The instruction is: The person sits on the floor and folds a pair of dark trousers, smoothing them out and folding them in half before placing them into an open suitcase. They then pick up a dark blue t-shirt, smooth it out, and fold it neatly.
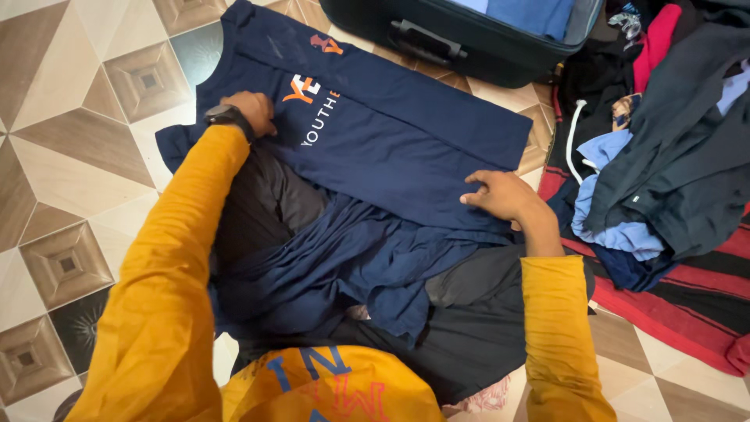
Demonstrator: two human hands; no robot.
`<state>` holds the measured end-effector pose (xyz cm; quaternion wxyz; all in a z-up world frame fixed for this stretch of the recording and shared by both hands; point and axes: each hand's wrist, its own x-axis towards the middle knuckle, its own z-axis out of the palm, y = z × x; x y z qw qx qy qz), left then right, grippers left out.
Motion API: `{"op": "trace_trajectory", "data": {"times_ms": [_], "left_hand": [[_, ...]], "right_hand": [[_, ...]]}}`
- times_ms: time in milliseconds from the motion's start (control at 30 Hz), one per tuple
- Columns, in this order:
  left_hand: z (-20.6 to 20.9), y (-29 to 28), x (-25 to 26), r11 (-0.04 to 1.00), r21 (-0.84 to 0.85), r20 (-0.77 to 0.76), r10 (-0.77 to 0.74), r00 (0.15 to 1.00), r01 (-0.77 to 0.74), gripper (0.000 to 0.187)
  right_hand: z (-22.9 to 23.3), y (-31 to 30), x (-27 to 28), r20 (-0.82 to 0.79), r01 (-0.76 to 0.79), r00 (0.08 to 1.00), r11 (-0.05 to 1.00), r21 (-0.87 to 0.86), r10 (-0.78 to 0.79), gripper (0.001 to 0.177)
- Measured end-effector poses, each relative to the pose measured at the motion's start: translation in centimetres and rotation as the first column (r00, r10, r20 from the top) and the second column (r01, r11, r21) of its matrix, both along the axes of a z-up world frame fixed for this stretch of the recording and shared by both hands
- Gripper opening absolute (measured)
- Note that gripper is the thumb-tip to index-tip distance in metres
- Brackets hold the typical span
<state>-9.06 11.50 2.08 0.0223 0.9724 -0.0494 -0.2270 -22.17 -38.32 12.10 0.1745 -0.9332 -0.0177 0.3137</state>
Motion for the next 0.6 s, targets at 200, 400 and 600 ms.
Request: {"op": "trace_trajectory", "data": {"times_ms": [200, 400, 600], "left_hand": [[4.6, 4.3, -1.7, 0.941, -0.172, 0.407, -0.2, 0.891, 0.29, 0.031], [13.4, 10.2, -9.0, 0.975, -0.172, 0.125, -0.118, 0.985, 0.138, 0.026], [14.8, 12.3, -16.0, 0.997, -0.056, -0.352, -0.065, 0.934, 0.048, 0.043]], "right_hand": [[-0.4, 0.8, -0.6, -0.235, -0.103, 0.967, 0.995, 0.014, 0.103, 0.072], [-1.8, 0.6, -0.5, -0.186, -0.277, 0.943, 0.961, 0.029, 0.277, 0.071], [-1.2, 0.4, -0.4, -0.209, -0.22, 0.952, 0.975, 0.041, 0.223, 0.053]]}}
